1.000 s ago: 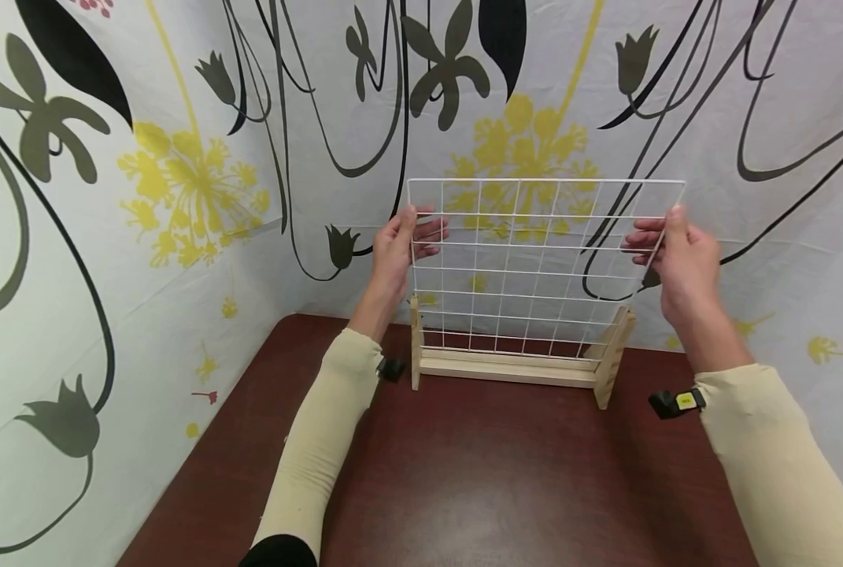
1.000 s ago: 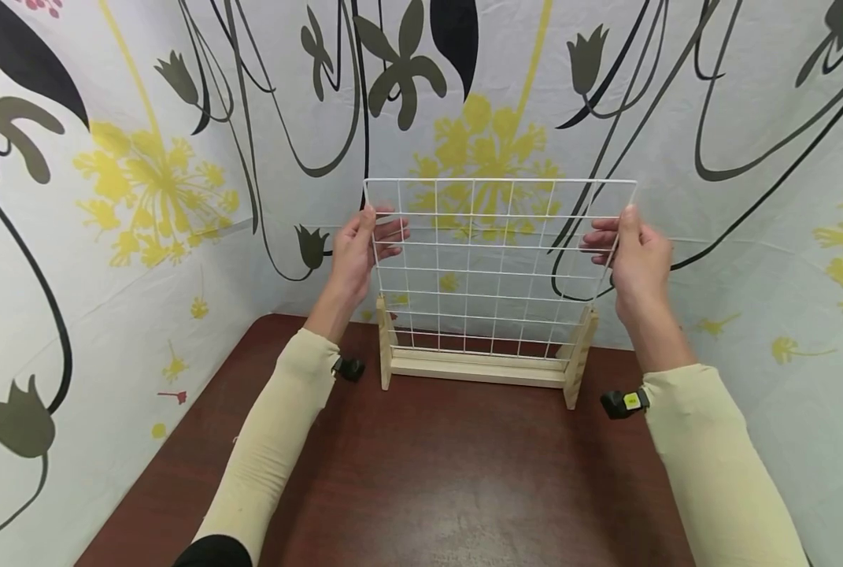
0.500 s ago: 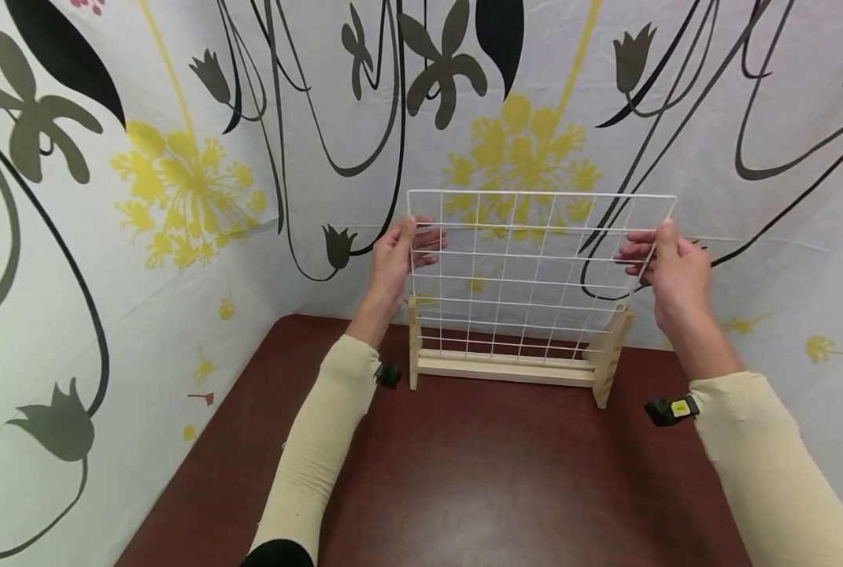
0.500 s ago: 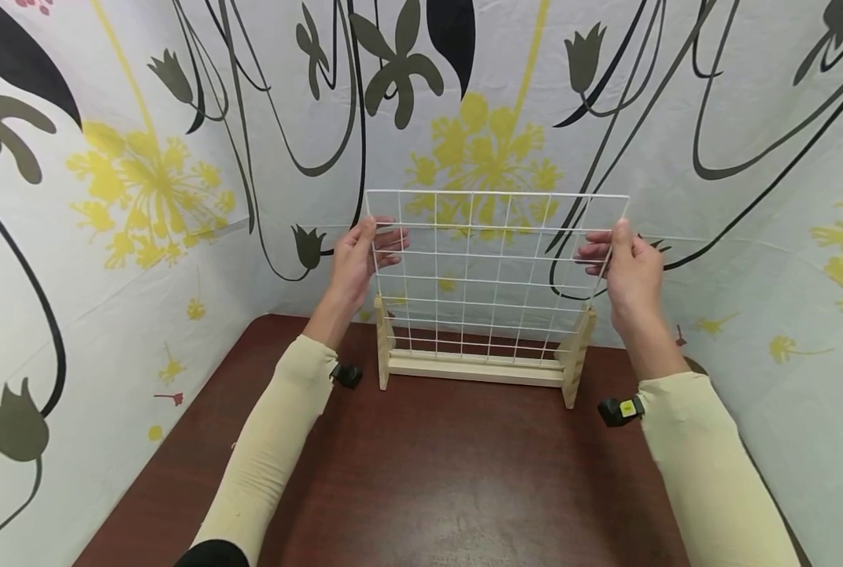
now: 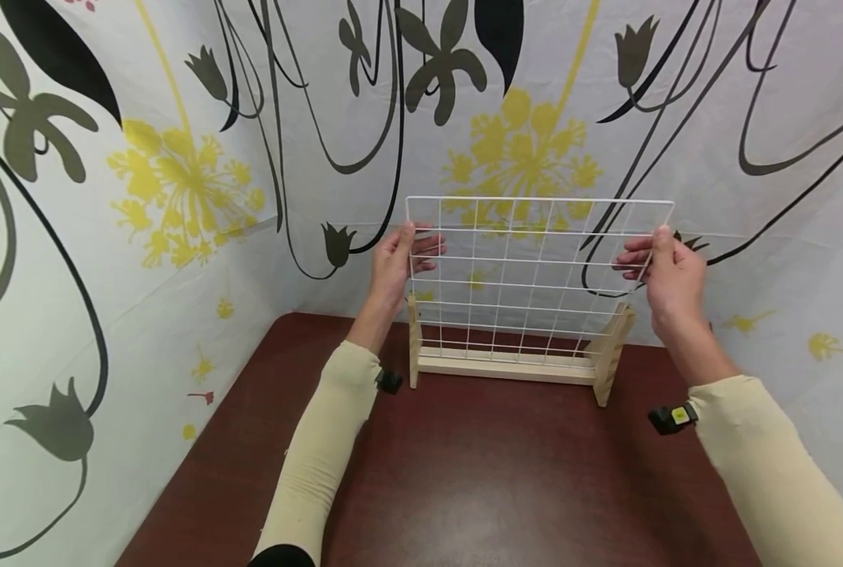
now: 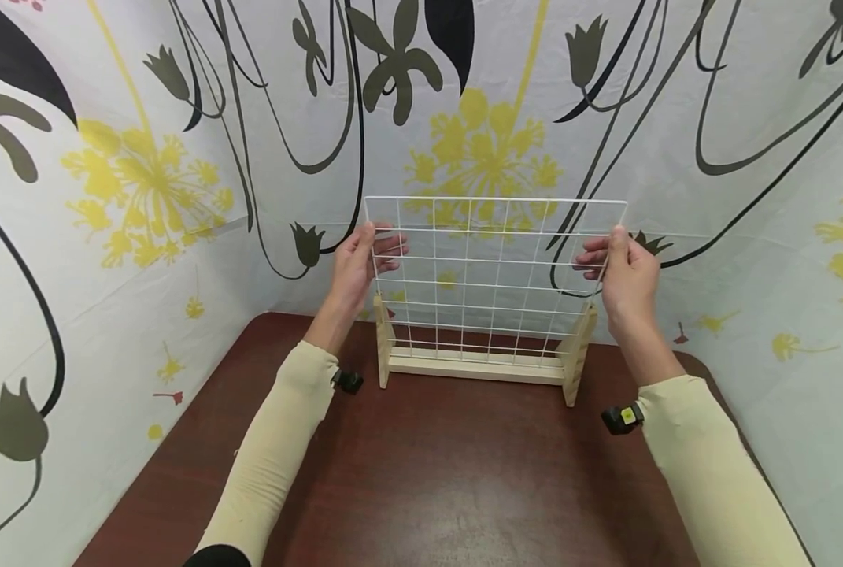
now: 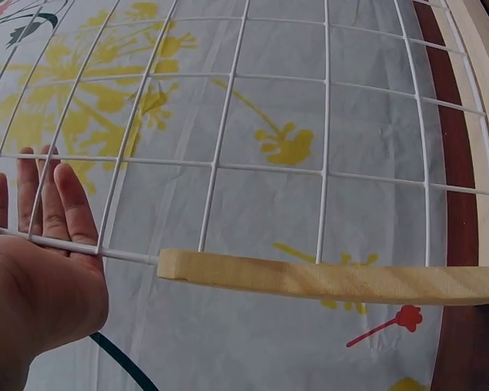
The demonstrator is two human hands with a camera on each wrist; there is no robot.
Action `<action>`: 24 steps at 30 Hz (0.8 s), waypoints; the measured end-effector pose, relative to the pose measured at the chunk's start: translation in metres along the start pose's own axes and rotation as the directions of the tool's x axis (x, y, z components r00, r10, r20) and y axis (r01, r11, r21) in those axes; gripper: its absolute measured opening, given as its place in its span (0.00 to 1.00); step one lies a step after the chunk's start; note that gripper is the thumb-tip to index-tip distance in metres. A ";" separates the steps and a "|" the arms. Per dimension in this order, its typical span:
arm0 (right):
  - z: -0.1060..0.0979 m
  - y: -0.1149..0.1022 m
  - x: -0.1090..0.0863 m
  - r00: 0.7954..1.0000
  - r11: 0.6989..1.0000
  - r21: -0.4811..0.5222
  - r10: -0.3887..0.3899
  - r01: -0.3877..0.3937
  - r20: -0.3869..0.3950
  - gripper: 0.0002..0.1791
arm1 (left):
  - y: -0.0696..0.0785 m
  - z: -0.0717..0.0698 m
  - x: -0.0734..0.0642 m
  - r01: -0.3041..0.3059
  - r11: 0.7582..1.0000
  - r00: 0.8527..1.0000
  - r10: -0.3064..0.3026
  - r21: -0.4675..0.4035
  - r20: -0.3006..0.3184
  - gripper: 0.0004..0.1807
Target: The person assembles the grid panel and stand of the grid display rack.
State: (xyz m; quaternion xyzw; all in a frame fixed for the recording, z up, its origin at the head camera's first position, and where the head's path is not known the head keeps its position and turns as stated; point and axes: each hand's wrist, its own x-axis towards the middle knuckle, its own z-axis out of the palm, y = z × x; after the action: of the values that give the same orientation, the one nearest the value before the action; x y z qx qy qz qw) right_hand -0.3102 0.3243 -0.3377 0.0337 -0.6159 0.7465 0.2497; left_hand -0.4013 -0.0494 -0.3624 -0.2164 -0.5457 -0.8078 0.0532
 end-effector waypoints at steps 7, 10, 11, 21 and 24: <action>0.000 -0.003 -0.008 0.998 0.995 0.093 -0.043 0.038 0.047 0.26 | -0.004 -0.001 0.004 0.002 1.000 1.000 -0.002 -0.013 0.026 0.27; 0.002 -0.002 -0.008 0.998 0.995 0.094 -0.046 0.042 0.049 0.27 | -0.004 -0.004 0.006 0.003 1.000 0.999 -0.002 -0.010 0.034 0.29; 0.002 -0.002 -0.008 0.998 0.995 0.091 -0.047 0.043 0.050 0.27 | -0.005 -0.004 0.007 0.009 1.000 0.999 -0.009 -0.008 0.035 0.29; -0.001 0.009 -0.006 0.998 0.995 0.081 -0.066 0.066 0.006 0.26 | -0.005 -0.006 0.011 0.070 0.997 0.997 -0.069 -0.016 0.022 0.31; 0.000 0.009 -0.006 0.997 0.995 0.080 -0.069 0.067 0.020 0.28 | -0.006 -0.008 0.012 0.085 0.996 0.996 -0.085 -0.028 0.008 0.32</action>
State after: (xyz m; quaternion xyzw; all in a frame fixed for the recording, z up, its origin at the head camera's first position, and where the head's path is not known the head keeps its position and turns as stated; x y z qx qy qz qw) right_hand -0.3084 0.3211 -0.3484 0.0727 -0.5872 0.7609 0.2663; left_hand -0.4168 -0.0524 -0.3652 -0.1967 -0.5431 -0.8162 0.0136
